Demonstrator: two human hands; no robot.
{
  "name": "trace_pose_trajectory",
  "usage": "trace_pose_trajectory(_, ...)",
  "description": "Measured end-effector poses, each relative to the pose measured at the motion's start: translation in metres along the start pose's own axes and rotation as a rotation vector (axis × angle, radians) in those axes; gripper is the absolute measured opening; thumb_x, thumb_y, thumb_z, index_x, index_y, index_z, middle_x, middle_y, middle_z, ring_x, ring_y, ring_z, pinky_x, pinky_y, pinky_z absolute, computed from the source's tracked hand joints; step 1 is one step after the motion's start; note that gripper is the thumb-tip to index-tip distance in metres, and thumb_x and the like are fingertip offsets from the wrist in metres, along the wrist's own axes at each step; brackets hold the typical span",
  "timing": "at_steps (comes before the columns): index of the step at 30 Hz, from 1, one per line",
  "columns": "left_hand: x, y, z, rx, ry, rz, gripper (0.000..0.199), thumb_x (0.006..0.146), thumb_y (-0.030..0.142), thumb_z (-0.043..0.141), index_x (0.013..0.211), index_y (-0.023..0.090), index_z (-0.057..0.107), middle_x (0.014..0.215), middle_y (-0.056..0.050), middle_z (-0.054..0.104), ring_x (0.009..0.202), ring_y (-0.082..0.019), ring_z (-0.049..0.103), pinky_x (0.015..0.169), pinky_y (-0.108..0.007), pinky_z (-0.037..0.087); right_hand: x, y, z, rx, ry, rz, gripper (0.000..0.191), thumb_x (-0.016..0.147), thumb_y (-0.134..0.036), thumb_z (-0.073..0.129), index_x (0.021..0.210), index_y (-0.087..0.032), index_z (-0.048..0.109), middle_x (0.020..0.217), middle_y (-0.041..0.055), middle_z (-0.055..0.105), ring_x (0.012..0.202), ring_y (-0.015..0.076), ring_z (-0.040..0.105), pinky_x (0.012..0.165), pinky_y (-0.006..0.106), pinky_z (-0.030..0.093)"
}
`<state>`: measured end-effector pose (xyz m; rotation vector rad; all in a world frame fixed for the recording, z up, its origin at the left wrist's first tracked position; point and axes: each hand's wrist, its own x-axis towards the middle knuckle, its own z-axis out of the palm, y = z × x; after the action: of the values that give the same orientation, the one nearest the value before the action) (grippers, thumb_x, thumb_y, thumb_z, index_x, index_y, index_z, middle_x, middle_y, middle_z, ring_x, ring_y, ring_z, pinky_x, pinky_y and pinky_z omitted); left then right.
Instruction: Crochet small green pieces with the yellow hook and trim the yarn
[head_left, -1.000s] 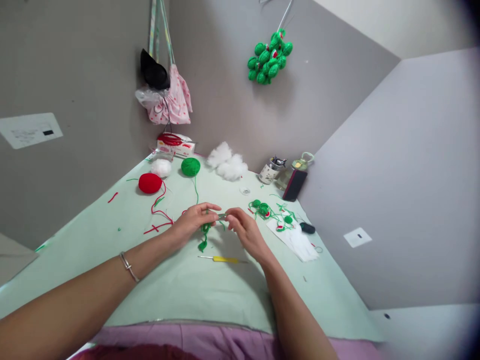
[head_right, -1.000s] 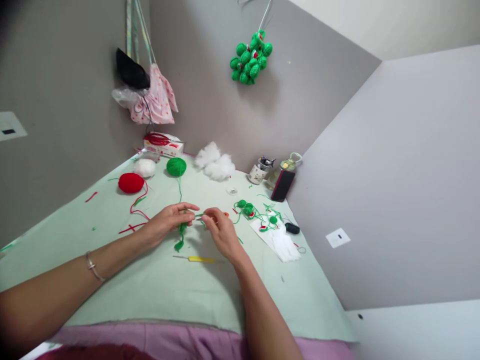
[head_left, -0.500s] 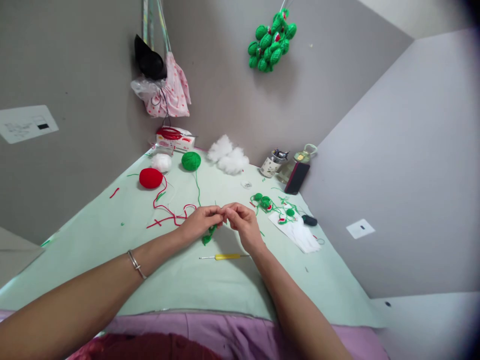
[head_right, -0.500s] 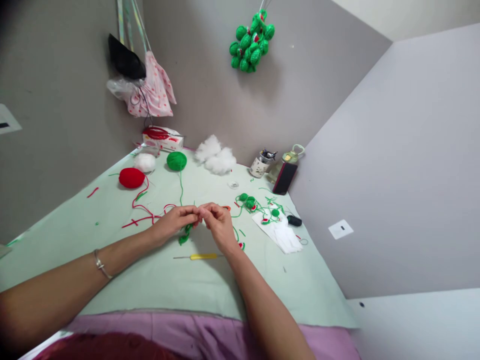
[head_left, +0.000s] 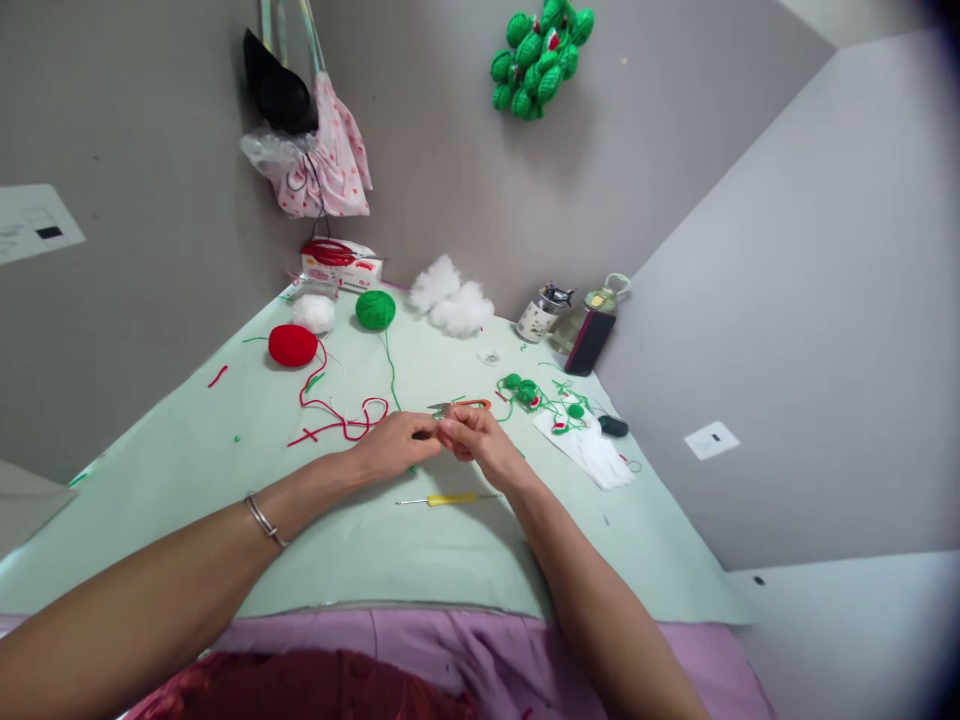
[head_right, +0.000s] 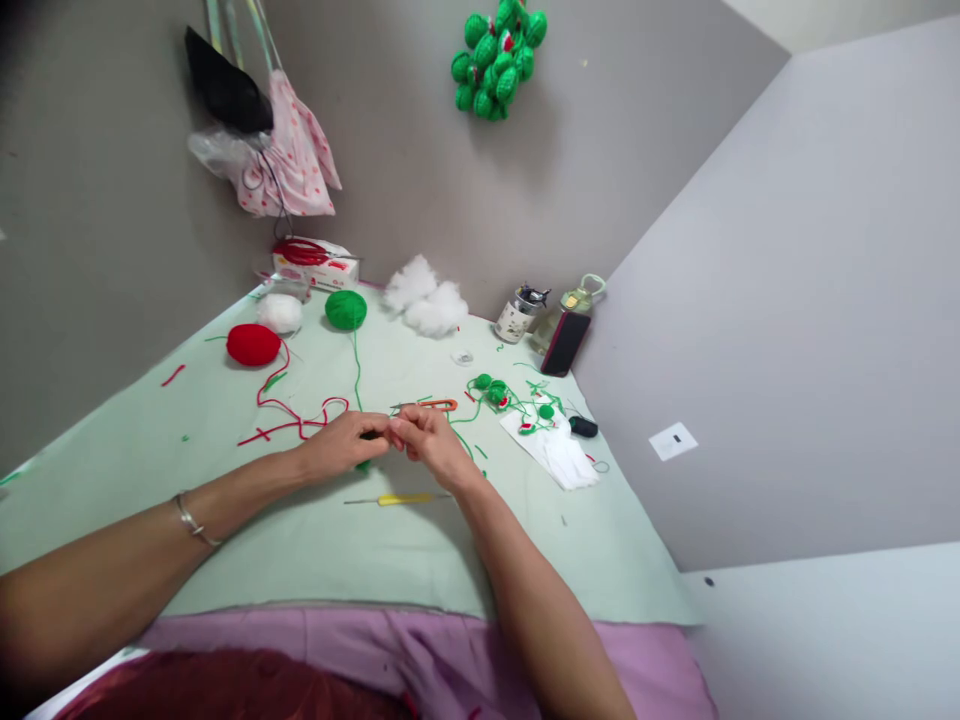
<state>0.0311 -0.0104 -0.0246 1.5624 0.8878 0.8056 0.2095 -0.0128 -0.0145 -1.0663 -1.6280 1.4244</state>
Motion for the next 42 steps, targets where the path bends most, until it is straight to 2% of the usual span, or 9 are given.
trace_pose_trajectory(3, 0.004, -0.003, -0.002, -0.091, 0.001, -0.051, 0.009, 0.068, 0.024, 0.065, 0.062, 0.019, 0.068, 0.055, 0.005, 0.053, 0.056, -0.014, 0.044, 0.056, -0.027, 0.03, 0.004, 0.002, -0.011, -0.14, 0.057, -0.033, 0.044, 0.092, -0.057, 0.057, 0.07, -0.02, 0.06, 0.064, -0.0004, 0.058, 0.053, 0.0102, 0.046, 0.054, 0.025, 0.042)
trace_pose_trajectory(5, 0.007, -0.005, -0.005, -0.184, 0.045, -0.08, 0.014, 0.072, 0.031, 0.067, 0.067, 0.019, 0.07, 0.06, 0.002, 0.058, 0.059, -0.015, 0.051, 0.058, -0.027, 0.036, 0.01, 0.007, -0.022, -0.256, 0.169, -0.08, 0.038, 0.098, -0.052, 0.046, 0.087, -0.021, 0.066, 0.084, 0.0049, 0.068, 0.072, 0.0156, 0.059, 0.072, 0.031, 0.052)
trace_pose_trajectory(8, 0.013, -0.009, -0.01, -0.321, 0.142, -0.117, 0.023, 0.075, 0.04, 0.072, 0.079, 0.017, 0.075, 0.074, -0.002, 0.066, 0.066, -0.015, 0.057, 0.061, -0.027, 0.041, 0.022, 0.019, -0.039, -0.467, 0.32, -0.123, 0.02, 0.095, -0.032, 0.053, 0.102, -0.023, 0.069, 0.105, 0.0092, 0.071, 0.102, 0.024, 0.06, 0.098, 0.043, 0.048)
trace_pose_trajectory(11, 0.016, -0.013, -0.016, -0.428, 0.205, -0.151, 0.027, 0.07, 0.04, 0.08, 0.083, 0.016, 0.077, 0.076, -0.004, 0.067, 0.067, -0.014, 0.058, 0.06, -0.026, 0.042, 0.029, 0.03, -0.049, -0.629, 0.341, -0.131, 0.021, 0.086, -0.014, 0.058, 0.098, -0.022, 0.073, 0.099, 0.0107, 0.07, 0.107, 0.0284, 0.058, 0.107, 0.048, 0.041)
trace_pose_trajectory(16, 0.016, -0.011, -0.018, -0.558, 0.249, -0.191, 0.028, 0.065, 0.031, 0.088, 0.086, 0.015, 0.079, 0.078, -0.004, 0.07, 0.069, -0.014, 0.063, 0.059, -0.024, 0.046, 0.027, 0.032, -0.052, -0.717, 0.364, -0.146, 0.02, 0.087, -0.015, 0.058, 0.096, -0.021, 0.075, 0.094, 0.01, 0.065, 0.093, 0.0263, 0.06, 0.094, 0.043, 0.047)
trace_pose_trajectory(20, 0.015, -0.009, -0.018, -0.639, 0.28, -0.206, 0.016, 0.073, 0.023, 0.084, 0.083, 0.014, 0.074, 0.079, -0.004, 0.07, 0.068, -0.012, 0.066, 0.06, -0.021, 0.05, 0.021, 0.027, -0.055, -0.65, 0.363, -0.145, 0.03, 0.098, -0.027, 0.046, 0.108, -0.02, 0.073, 0.088, 0.0063, 0.063, 0.071, 0.0182, 0.058, 0.074, 0.034, 0.05)
trace_pose_trajectory(24, 0.016, -0.01, -0.02, -0.713, 0.308, -0.195, 0.008, 0.082, 0.02, 0.076, 0.082, 0.014, 0.071, 0.08, -0.003, 0.068, 0.068, -0.012, 0.067, 0.062, -0.02, 0.053, 0.017, 0.018, -0.051, -0.545, 0.263, -0.113, 0.044, 0.101, -0.045, 0.04, 0.108, -0.017, 0.073, 0.074, 0.0023, 0.063, 0.058, 0.0139, 0.049, 0.058, 0.028, 0.043)
trace_pose_trajectory(36, 0.012, -0.007, -0.011, -0.626, 0.296, -0.149, 0.017, 0.073, 0.025, 0.084, 0.079, 0.014, 0.073, 0.072, -0.003, 0.07, 0.066, -0.013, 0.063, 0.061, -0.022, 0.048, 0.011, 0.004, -0.018, -0.421, 0.161, -0.091, 0.041, 0.09, -0.05, 0.062, 0.103, -0.015, 0.076, 0.071, -0.0008, 0.06, 0.065, 0.0124, 0.046, 0.061, 0.026, 0.035)
trace_pose_trajectory(42, 0.009, -0.002, -0.011, -0.608, 0.267, -0.134, 0.021, 0.072, 0.03, 0.085, 0.08, 0.016, 0.073, 0.073, -0.003, 0.07, 0.069, -0.015, 0.063, 0.065, -0.026, 0.048, 0.013, 0.007, -0.026, -0.419, 0.293, -0.108, 0.037, 0.089, -0.052, 0.062, 0.093, -0.018, 0.076, 0.073, 0.0013, 0.063, 0.068, 0.0162, 0.052, 0.064, 0.028, 0.042)
